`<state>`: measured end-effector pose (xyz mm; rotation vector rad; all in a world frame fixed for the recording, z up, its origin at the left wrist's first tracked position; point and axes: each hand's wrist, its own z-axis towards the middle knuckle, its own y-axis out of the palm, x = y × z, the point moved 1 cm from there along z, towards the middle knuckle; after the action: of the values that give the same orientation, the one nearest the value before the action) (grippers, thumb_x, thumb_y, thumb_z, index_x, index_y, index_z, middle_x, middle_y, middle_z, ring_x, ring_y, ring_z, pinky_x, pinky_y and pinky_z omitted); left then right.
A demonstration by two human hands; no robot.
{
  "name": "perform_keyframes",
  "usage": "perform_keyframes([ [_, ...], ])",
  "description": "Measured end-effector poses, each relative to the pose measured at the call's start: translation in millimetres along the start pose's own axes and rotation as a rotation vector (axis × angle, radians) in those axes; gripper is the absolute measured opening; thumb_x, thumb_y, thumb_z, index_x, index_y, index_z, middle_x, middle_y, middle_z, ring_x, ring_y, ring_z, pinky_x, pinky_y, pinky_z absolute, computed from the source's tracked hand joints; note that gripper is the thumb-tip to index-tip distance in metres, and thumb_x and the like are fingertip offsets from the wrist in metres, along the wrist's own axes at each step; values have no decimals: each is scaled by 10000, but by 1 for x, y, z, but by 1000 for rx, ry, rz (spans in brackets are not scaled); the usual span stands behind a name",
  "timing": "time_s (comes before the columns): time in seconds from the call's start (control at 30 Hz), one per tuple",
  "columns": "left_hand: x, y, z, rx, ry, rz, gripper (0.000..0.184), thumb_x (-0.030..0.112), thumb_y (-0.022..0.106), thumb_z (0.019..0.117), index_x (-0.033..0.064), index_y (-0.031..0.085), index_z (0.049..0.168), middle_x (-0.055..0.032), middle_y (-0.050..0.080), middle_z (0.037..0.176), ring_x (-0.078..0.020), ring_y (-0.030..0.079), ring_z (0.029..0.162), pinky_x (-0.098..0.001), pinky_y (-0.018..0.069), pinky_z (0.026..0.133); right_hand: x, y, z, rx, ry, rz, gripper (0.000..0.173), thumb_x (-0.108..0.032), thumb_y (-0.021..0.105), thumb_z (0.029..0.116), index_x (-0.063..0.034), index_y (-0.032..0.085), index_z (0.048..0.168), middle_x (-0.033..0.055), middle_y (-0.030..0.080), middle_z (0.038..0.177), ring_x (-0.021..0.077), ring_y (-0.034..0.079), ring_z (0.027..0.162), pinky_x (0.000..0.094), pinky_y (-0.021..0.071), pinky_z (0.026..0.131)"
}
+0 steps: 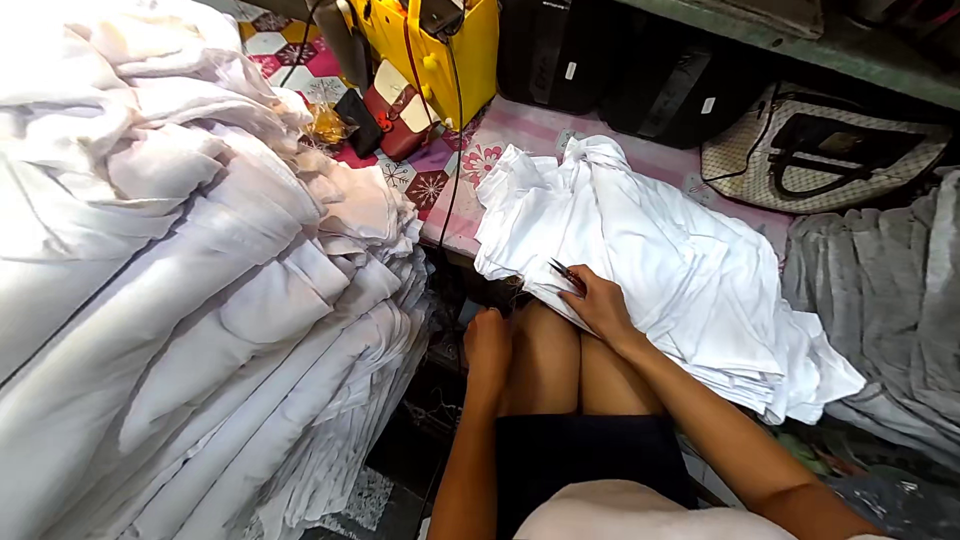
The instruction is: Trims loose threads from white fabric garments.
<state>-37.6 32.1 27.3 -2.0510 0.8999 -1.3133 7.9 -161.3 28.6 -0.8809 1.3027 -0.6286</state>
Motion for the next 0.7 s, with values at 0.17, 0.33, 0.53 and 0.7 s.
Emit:
perform_keyframes([
  [0.17, 18, 33, 29, 503, 528, -148, 208, 105, 696, 929, -25, 754, 1080, -259, 657, 1189, -426, 643, 1097, -527, 533, 938, 7, 10, 5, 163, -160, 31, 242, -124, 631, 922, 11, 756, 1080, 171, 742, 843, 324, 718, 737, 523, 559, 680],
  [0.33, 22, 21, 54, 209, 497, -596, 170, -2, 590, 978, -84, 676, 1099, -151, 721, 1000, -201, 692, 920, -372, 559, 870, -3, -26, 29, -175, 113, 377, 197, -163, 637, 1015, 2, 744, 1024, 57, 666, 798, 87, 569, 703, 282, 479, 704],
  [0.53, 21, 37, 53, 593, 606, -744, 263, 57, 647, 963, -97, 618, 1174, -163, 684, 1036, -131, 649, 754, -266, 557, 683, -8, -33, 56, -496, 603, 1060, 245, -111, 525, 1061, -129, 527, 817, -112, 345, 515, -15, 310, 404, 143, 305, 411],
  [0.7, 26, 58, 58, 940, 869, -359, 189, 82, 745, 908, -57, 740, 1036, -218, 700, 1009, -282, 707, 917, -332, 594, 840, -14, -28, 60, -511, 728, 1224, 300, -119, 522, 1053, -146, 500, 756, -101, 339, 496, -19, 307, 381, 127, 289, 380],
])
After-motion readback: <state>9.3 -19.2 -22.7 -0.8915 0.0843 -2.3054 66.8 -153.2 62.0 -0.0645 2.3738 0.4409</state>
